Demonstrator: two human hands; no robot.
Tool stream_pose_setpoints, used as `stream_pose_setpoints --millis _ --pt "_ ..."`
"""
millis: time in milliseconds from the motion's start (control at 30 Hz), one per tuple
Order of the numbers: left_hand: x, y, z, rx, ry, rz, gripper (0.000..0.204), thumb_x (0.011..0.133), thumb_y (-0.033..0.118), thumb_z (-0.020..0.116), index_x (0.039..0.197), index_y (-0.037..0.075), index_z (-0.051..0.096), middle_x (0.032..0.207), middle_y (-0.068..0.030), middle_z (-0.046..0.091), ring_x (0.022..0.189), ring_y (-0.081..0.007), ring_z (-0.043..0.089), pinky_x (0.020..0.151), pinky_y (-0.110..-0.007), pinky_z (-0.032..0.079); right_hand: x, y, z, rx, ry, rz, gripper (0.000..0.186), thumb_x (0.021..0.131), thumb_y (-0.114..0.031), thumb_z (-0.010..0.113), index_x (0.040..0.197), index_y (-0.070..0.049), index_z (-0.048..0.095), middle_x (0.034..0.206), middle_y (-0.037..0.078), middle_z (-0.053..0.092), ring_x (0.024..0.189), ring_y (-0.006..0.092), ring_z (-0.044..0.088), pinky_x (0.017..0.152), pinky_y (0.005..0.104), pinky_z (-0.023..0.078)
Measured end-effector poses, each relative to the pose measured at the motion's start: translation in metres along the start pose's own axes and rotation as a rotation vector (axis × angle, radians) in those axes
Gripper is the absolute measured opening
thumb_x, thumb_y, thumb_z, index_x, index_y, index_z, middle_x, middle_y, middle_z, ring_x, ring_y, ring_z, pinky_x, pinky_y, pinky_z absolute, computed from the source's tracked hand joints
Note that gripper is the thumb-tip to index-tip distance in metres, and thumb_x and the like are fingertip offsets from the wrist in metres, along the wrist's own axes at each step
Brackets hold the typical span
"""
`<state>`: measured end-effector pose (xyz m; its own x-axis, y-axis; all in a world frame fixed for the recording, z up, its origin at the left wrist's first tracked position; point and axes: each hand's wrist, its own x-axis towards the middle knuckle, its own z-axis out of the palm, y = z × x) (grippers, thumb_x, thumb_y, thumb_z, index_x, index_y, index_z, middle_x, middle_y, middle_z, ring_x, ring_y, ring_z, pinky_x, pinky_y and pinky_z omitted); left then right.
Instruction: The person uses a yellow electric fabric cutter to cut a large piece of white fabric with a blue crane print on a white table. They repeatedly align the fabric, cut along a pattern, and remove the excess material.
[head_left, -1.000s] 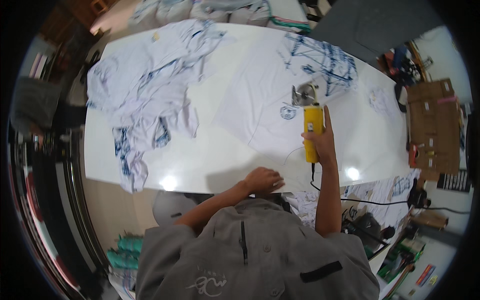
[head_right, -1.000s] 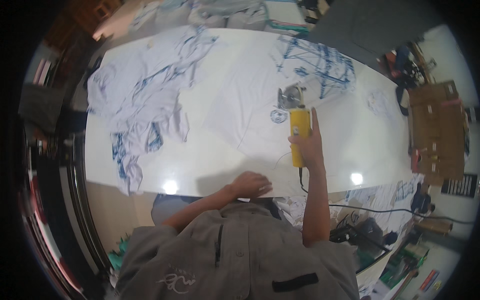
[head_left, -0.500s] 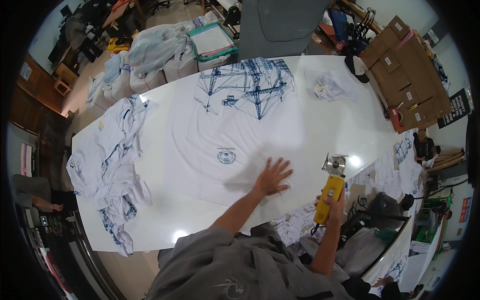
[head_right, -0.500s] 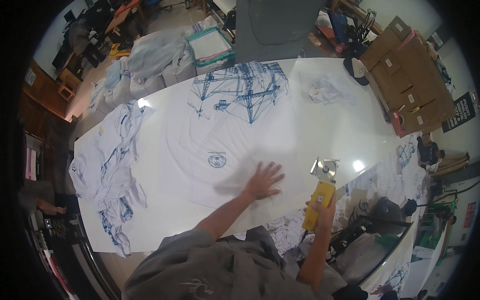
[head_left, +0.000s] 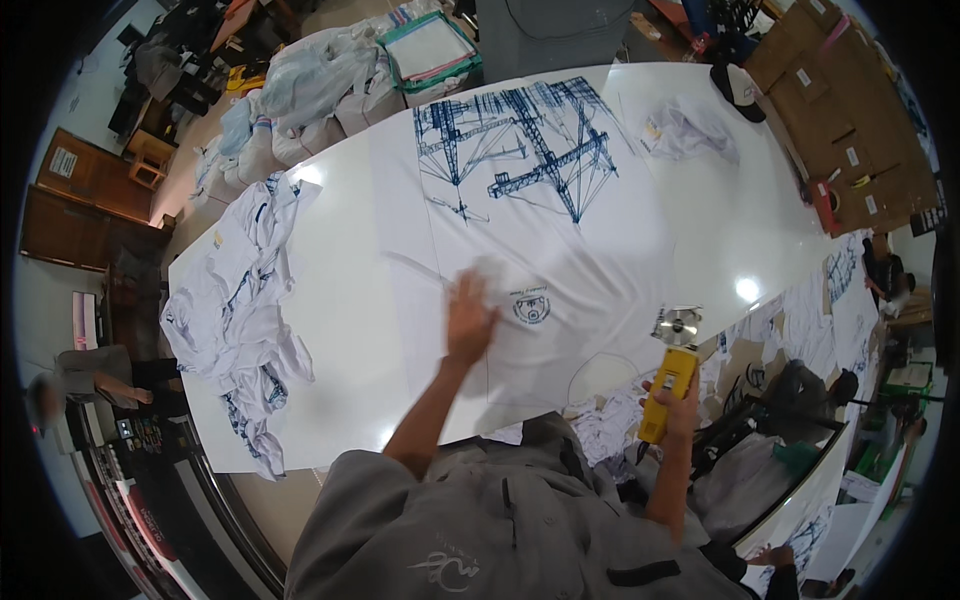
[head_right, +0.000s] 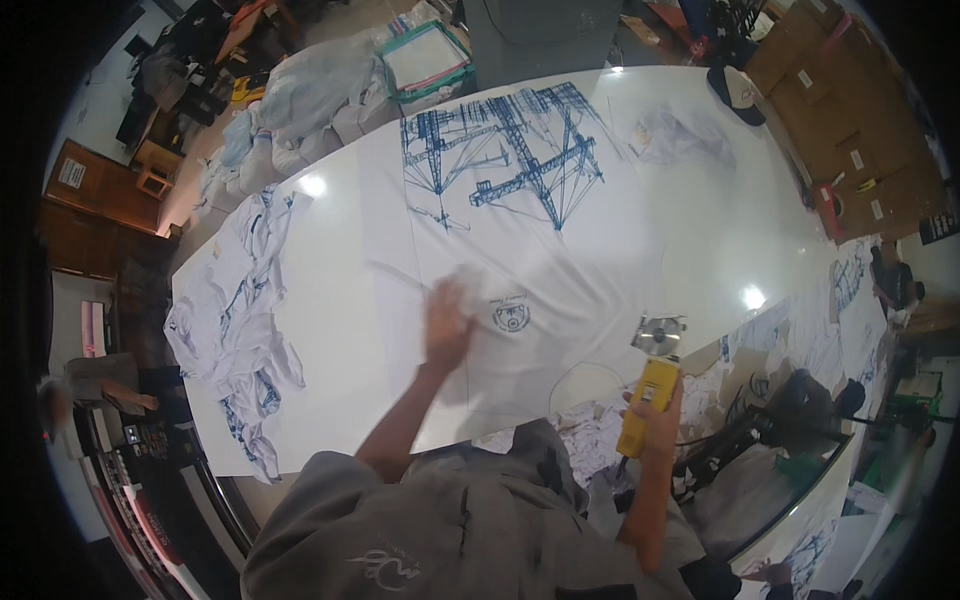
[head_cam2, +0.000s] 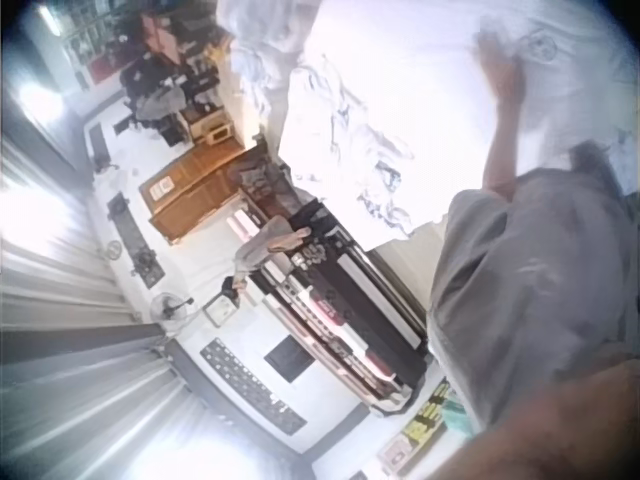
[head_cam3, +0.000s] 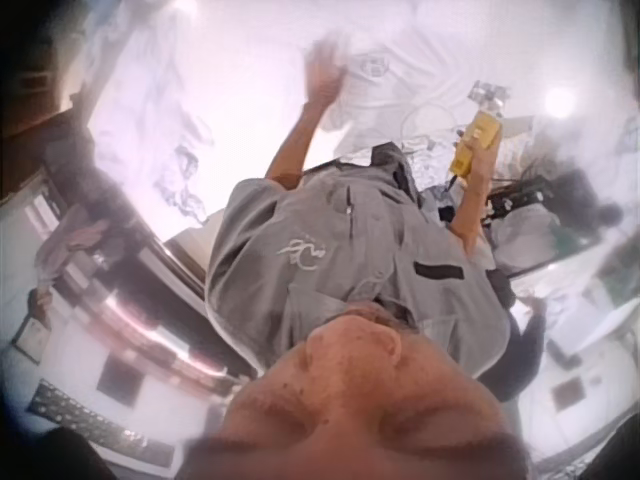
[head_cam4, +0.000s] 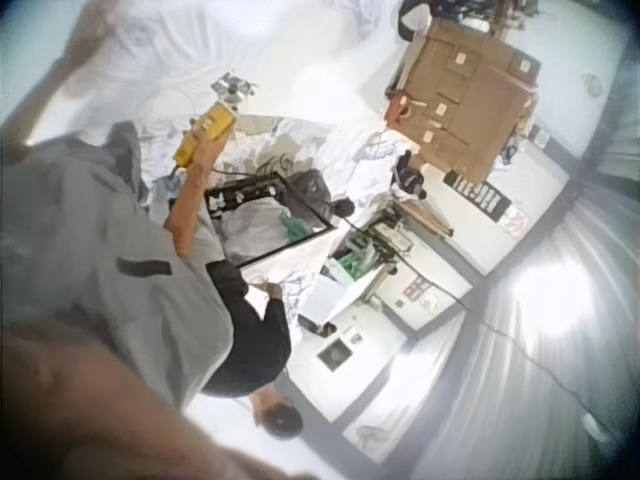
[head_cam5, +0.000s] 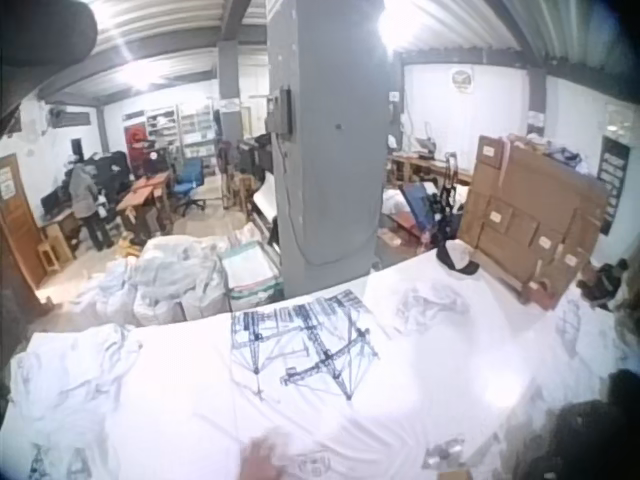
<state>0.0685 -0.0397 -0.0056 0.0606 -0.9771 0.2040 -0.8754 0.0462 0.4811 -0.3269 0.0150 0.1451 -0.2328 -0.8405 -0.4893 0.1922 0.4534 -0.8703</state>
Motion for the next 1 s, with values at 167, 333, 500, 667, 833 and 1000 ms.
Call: stream_pose_setpoints --millis 167,333,500,667,833,1000 --pt "-0.106 -0.079 -0.088 0.230 -0.328 -0.161 0.083 0.107 0.046 0.052 0.165 -0.004 0.020 0.176 -0.0211 0.014 0.163 -0.0392 0.009 0.130 -0.060 0.008 -0.045 0.065 0.038 -0.213 -0.133 0.040 0.111 0.073 0.005 0.070 0.169 -0.014 0.019 0.130 0.017 0.059 0.101 0.0279 0.071 0.078 0.0389 0.062" --pt "-0.162 -0.078 -0.089 0.228 -0.277 -0.160 0.085 0.107 0.049 0.050 0.165 -0.004 0.020 0.176 -0.0207 0.014 0.163 -0.0390 0.010 0.129 -0.062 0.007 -0.127 0.116 0.084 -0.476 -0.218 -0.095 0.111 0.073 0.001 0.072 0.170 -0.014 0.021 0.142 0.020 0.059 0.116 0.0317 0.068 0.100 0.0383 0.054" --pt "-0.175 -0.077 -0.091 0.208 -0.231 -0.107 0.083 0.108 0.052 0.047 0.165 -0.004 0.025 0.175 -0.0206 0.017 0.163 -0.0379 0.011 0.129 -0.062 0.004 -0.205 0.152 0.119 -0.729 -0.167 -0.172 0.107 0.073 -0.002 0.072 0.169 -0.016 0.026 0.151 0.025 0.057 0.133 0.0378 0.061 0.109 0.0407 0.049" --pt "-0.181 -0.087 -0.094 0.180 -0.266 0.099 0.077 0.107 0.052 0.047 0.164 0.003 0.032 0.175 -0.0173 0.021 0.162 -0.0397 0.014 0.127 -0.067 0.008 -0.247 0.193 0.138 -0.864 -0.074 -0.299 0.099 0.079 -0.009 0.070 0.168 -0.024 0.029 0.133 0.025 0.064 0.120 0.0432 0.065 0.102 0.0449 0.053" --pt "-0.186 -0.093 -0.091 0.183 -0.237 0.117 0.076 0.106 0.055 0.049 0.165 0.008 0.035 0.176 -0.0129 0.021 0.163 -0.0352 0.015 0.128 -0.065 0.006 -0.254 0.215 0.156 -0.990 -0.001 -0.238 0.103 0.076 -0.009 0.071 0.169 -0.022 0.028 0.120 0.024 0.066 0.108 0.0436 0.066 0.096 0.0470 0.053" --pt "-0.186 -0.093 -0.095 0.209 -0.216 0.133 0.080 0.104 0.059 0.051 0.164 0.008 0.035 0.175 -0.0127 0.022 0.162 -0.0359 0.017 0.128 -0.066 0.009 -0.243 0.214 0.157 -1.006 -0.001 -0.274 0.103 0.076 -0.010 0.071 0.169 -0.024 0.028 0.112 0.025 0.065 0.103 0.0447 0.066 0.093 0.0482 0.053"
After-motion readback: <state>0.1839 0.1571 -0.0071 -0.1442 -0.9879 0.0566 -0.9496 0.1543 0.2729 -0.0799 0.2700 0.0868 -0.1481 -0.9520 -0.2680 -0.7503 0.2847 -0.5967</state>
